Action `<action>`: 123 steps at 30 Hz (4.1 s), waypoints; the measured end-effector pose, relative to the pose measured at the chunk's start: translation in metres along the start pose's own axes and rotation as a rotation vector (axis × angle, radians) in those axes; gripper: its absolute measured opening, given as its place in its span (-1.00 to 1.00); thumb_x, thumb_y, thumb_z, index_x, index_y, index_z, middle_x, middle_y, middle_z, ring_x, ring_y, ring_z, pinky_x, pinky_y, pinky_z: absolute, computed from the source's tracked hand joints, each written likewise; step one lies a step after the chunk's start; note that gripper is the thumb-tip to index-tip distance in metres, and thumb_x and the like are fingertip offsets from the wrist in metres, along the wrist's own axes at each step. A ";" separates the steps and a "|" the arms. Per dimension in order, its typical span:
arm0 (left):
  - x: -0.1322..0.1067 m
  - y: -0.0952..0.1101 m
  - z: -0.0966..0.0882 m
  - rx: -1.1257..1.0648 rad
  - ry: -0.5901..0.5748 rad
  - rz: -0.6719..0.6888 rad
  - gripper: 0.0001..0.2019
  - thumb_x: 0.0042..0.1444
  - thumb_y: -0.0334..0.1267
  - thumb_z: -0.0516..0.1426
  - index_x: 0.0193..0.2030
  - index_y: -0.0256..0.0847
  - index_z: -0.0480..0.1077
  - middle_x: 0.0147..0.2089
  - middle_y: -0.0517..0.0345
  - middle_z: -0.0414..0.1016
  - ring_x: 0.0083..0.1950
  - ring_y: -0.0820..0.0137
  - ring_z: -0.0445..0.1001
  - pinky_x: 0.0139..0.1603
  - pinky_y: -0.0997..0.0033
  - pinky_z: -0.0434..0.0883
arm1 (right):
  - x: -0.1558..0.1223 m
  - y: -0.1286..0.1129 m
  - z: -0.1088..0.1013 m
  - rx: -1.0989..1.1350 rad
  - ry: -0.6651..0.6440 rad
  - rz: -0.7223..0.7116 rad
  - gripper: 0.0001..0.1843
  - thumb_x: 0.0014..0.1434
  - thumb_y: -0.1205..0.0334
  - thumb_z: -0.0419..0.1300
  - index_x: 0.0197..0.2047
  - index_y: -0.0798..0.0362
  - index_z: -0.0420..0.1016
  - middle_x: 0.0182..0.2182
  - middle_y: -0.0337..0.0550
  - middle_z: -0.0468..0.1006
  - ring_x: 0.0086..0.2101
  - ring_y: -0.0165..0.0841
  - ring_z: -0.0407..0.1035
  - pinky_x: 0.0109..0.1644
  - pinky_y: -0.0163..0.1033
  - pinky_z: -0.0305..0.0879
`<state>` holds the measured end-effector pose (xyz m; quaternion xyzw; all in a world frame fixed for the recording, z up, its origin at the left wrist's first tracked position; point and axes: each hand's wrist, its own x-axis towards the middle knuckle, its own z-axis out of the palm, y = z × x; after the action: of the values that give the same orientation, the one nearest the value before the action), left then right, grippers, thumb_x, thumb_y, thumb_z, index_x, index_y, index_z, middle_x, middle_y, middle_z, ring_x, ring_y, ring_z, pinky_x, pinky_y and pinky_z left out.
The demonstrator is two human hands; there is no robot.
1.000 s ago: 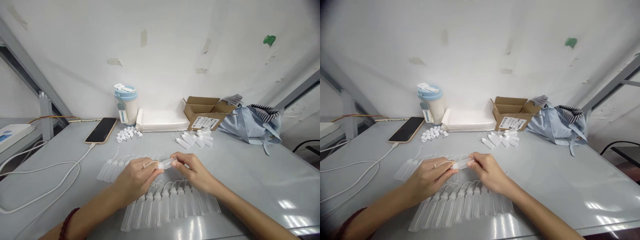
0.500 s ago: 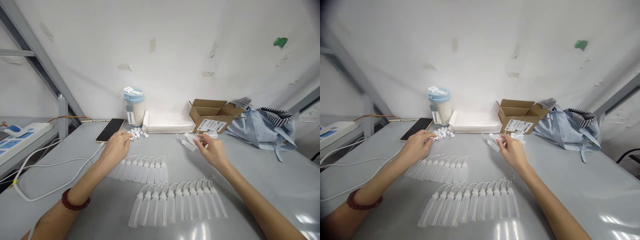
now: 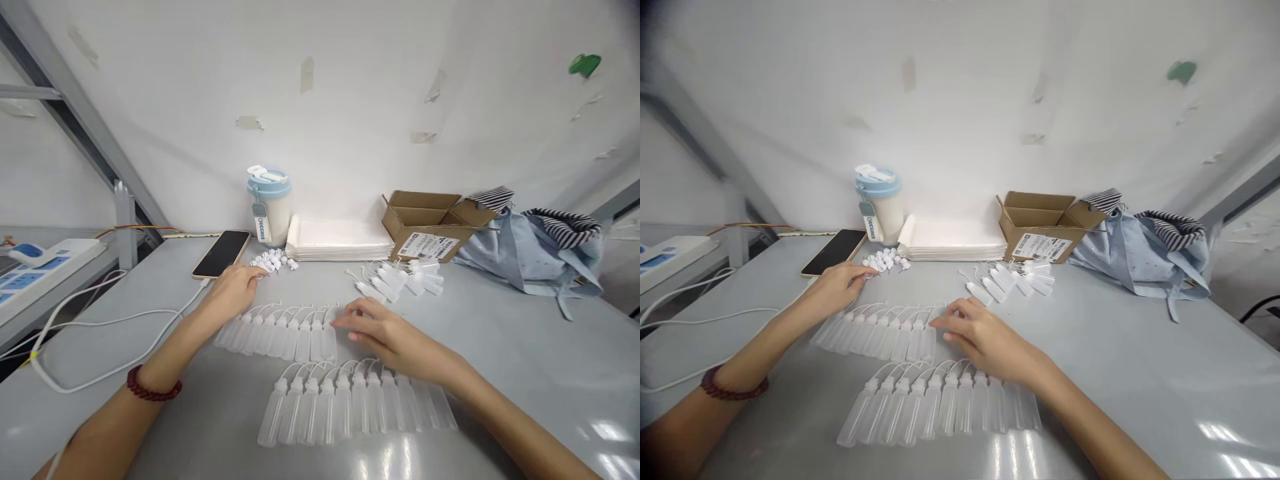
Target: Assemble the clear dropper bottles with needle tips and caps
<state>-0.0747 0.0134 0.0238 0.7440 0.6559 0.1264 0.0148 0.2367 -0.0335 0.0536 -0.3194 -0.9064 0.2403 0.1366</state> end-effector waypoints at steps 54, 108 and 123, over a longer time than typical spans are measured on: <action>-0.007 0.032 -0.030 -0.314 0.205 -0.228 -0.67 0.06 -0.19 0.05 -0.03 -0.19 0.31 -0.21 0.15 0.42 -0.20 0.32 0.43 -0.16 0.39 0.37 | 0.004 0.018 0.008 -0.497 0.060 0.297 -0.75 0.28 0.39 -0.01 -0.03 0.16 0.41 -0.22 0.08 0.47 -0.16 -0.14 0.37 -0.15 -0.07 0.34; -0.050 0.109 -0.021 -1.301 -0.374 -0.060 -0.83 -0.02 -0.13 0.24 -0.28 -0.10 0.47 -0.38 0.21 0.53 -0.29 0.34 0.49 -0.23 0.32 0.42 | -0.002 -0.019 0.008 0.639 0.183 0.235 -0.79 0.30 0.13 0.01 -0.12 0.03 0.38 -0.35 -0.20 0.42 -0.43 -0.44 0.23 -0.36 -0.31 0.21; -0.055 0.113 -0.024 -1.146 -0.167 0.160 -0.90 0.07 -0.28 0.18 -0.25 -0.17 0.48 -0.23 0.17 0.54 -0.19 0.39 0.50 -0.14 0.41 0.48 | -0.003 -0.016 0.011 0.838 0.168 0.235 -0.83 0.33 0.10 -0.03 -0.09 0.00 0.18 -0.42 -0.27 0.42 -0.52 -0.49 0.13 -0.45 -0.35 0.09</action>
<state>0.0242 -0.0593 0.0589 0.6722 0.4212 0.4027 0.4567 0.2260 -0.0498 0.0523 -0.3556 -0.6739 0.5742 0.2993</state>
